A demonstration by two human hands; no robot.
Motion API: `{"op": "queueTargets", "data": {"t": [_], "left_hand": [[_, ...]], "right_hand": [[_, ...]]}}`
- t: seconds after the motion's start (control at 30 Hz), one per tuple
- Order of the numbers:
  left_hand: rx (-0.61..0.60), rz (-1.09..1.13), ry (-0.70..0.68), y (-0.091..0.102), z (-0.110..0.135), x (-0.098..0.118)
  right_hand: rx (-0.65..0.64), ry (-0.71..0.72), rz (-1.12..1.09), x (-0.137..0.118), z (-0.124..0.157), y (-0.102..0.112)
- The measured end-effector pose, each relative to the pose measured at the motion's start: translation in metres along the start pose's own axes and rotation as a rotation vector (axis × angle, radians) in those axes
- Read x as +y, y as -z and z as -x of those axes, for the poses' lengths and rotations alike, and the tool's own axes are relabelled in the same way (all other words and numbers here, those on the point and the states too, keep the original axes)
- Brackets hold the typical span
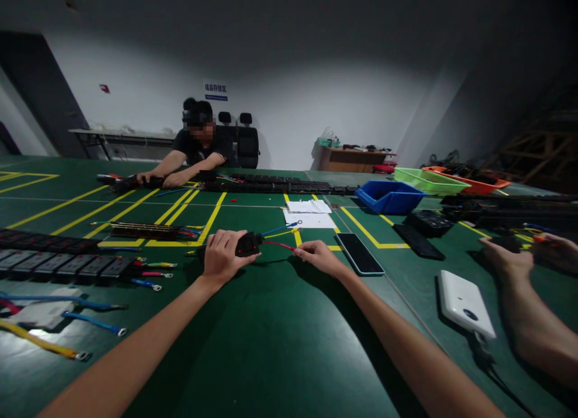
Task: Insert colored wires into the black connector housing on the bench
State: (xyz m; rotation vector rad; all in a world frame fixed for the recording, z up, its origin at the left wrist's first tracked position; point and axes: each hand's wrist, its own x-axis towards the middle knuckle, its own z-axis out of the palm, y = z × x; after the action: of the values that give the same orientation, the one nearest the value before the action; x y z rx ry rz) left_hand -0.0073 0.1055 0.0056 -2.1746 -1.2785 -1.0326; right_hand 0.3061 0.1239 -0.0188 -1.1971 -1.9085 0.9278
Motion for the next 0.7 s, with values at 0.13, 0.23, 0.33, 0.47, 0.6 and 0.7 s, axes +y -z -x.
{"op": "queueTargets", "data": {"t": [0.13,0.23,0.33,0.47,0.6,0.7], "left_hand": [[0.010,-0.020,0.010,-0.002,0.001,-0.002],[0.026,-0.035,0.025,-0.003,0.001,-0.003],[0.025,-0.042,0.042,-0.004,0.001,-0.003],[-0.039,-0.041,0.026,-0.003,-0.002,-0.001],[-0.113,-0.043,-0.005,0.000,-0.004,0.001],[-0.149,-0.043,-0.025,0.001,-0.006,0.002]], "right_hand": [[-0.083,0.037,0.072,-0.007,0.002,-0.001],[-0.126,0.045,0.006,-0.011,0.004,-0.001],[-0.100,0.019,-0.119,-0.013,0.007,0.002],[-0.036,-0.041,-0.274,-0.011,0.008,0.009],[-0.029,-0.082,-0.332,-0.013,0.008,0.011],[-0.028,-0.094,-0.330,-0.018,0.009,0.010]]}}
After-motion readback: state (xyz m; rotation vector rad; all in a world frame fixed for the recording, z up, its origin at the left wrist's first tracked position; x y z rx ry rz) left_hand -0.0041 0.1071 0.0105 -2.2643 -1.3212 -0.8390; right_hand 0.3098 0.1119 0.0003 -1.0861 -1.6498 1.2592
